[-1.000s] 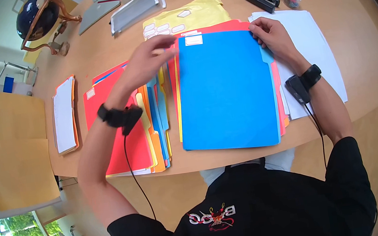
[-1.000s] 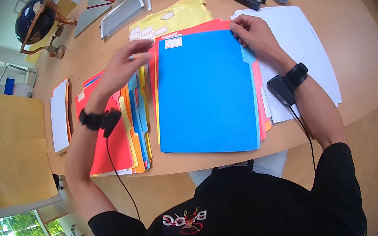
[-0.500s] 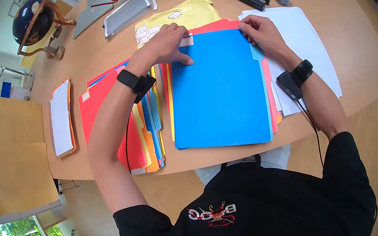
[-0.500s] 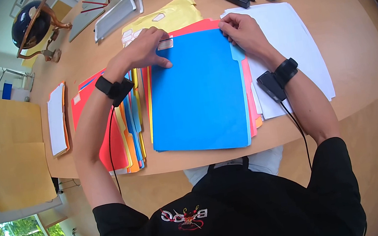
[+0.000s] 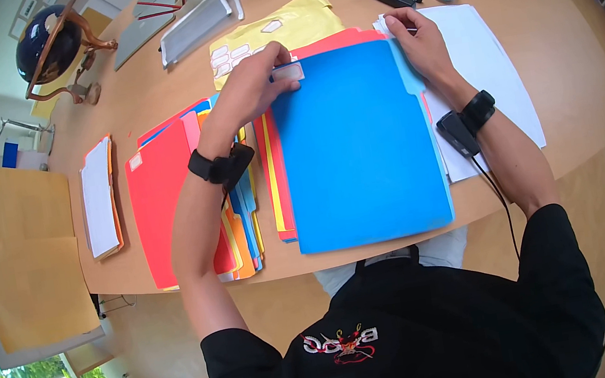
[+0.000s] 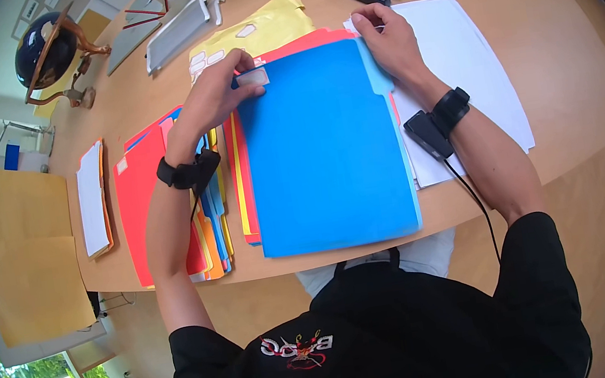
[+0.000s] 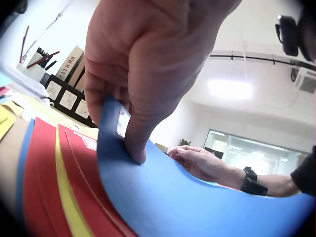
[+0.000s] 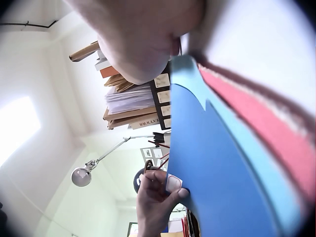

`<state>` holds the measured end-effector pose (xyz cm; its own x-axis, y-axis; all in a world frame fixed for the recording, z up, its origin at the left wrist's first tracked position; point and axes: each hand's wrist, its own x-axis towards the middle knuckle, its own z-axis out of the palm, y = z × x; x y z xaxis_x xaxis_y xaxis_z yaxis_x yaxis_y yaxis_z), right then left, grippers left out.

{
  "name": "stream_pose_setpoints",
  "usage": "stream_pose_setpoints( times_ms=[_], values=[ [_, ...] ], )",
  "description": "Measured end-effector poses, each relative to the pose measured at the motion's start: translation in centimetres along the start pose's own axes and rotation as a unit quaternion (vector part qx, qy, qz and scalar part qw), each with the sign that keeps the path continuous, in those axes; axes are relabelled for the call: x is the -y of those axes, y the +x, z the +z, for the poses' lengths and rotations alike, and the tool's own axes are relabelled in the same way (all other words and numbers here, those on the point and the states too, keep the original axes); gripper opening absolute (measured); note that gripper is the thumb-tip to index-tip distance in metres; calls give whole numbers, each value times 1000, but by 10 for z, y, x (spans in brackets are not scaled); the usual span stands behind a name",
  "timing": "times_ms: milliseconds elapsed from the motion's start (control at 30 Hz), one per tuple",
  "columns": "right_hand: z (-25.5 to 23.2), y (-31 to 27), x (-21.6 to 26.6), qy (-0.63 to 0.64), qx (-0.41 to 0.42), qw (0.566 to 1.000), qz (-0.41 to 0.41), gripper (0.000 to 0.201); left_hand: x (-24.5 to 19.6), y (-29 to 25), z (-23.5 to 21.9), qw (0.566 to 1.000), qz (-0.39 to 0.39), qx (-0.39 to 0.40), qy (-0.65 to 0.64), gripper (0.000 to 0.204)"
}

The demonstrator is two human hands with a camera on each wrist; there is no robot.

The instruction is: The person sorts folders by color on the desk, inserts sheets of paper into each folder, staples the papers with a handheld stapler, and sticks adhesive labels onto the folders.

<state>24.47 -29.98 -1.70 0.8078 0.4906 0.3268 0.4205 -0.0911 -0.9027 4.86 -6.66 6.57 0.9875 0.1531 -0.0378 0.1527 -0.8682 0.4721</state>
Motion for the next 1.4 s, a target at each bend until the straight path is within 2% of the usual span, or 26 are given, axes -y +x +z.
stream_pose_setpoints(
  times_ms=[33, 100, 133, 200, 233, 333, 400, 467, 567, 700, 767, 800, 900, 933, 1000, 1033, 1067, 1133, 1167, 1200, 1267, 1300, 1333, 1367, 1400],
  values=[
    [0, 1, 1, 19, -10, 1000, 6, 30, 2, -1, 1, 1000, 0, 0, -1, 39],
    [-1, 3, -2, 26, 0, 1000, 13, 30, 12, -2, 6, 991, 79, -42, -101, 32],
    [-2, 3, -3, 34, 10, 999, 21, 31, 21, 0, 10, 991, 80, -41, -101, 32],
    [-3, 2, 5, 75, 22, 996, 42, 31, 34, 5, 12, 970, 61, -98, -213, 34],
    [-3, 0, 8, 116, 36, 991, 62, 31, 43, 6, 11, 955, 30, -66, -289, 36],
    [-2, -1, 7, 181, 65, 977, 91, 30, 47, 5, 10, 963, 4, -67, -262, 36],
    [-4, 2, 2, 170, 57, 978, 106, 29, 52, 5, 15, 963, 27, -78, -257, 36],
    [-4, 2, 4, 158, 49, 979, 121, 29, 54, 6, 19, 956, 30, -39, -291, 36],
    [-5, 0, 11, 146, 35, 979, 136, 30, 54, 5, 17, 954, 37, -26, -296, 35],
    [-6, 4, 1, 136, 40, 980, 138, 32, 64, 7, 17, 949, 88, -70, -295, 32],
    [-6, 3, 2, 136, 42, 981, 134, 32, 67, 6, 15, 960, 22, -20, -280, 31],
    [-6, 3, 2, 131, 41, 981, 134, 32, 65, 5, 17, 958, 25, -20, -284, 31],
    [-6, 3, 6, 112, 48, 987, 107, 33, 63, 2, 26, 888, -17, -68, -455, 26],
    [-7, 2, 8, 103, 45, 988, 109, 32, 72, 5, 29, 886, -15, -67, -459, 26],
    [-4, 4, 4, 139, 21, 983, 116, 31, 89, 14, 27, 804, 42, -11, -593, 23],
    [-10, 5, 4, 90, 41, 985, 138, 37, 93, 15, 29, 793, 35, -12, -608, 20],
    [-17, 5, 12, 86, 42, 986, 139, 37, 82, 9, 23, 790, 80, -4, -608, 12],
    [-35, 8, 28, -69, 105, 971, 202, 50, 117, 21, 62, 711, 93, -80, -692, 16],
    [-53, 16, 23, -175, 137, 965, 142, 63, 132, 21, 58, 717, 93, -16, -691, 20],
    [-71, 21, 18, -254, 117, 957, 70, 66, 155, 33, 61, 629, 141, 86, -760, 22],
    [-107, 34, 5, -407, 59, 911, 5, 66, 163, 47, 60, 506, 183, 226, -812, 21],
    [-121, 35, -3, -474, 52, 879, 30, 65, 158, 45, 59, 506, 184, 222, -812, 21],
    [-131, 36, -9, -537, 45, 841, 54, 64, 149, 42, 56, 536, 197, 211, -794, 20],
    [-137, 36, -8, -537, 47, 841, 48, 64, 138, 38, 50, 564, 210, 198, -774, 19],
    [-142, 32, -6, -535, 53, 836, 112, 61, 147, 39, 52, 565, 212, 192, -774, 19]
  ],
)
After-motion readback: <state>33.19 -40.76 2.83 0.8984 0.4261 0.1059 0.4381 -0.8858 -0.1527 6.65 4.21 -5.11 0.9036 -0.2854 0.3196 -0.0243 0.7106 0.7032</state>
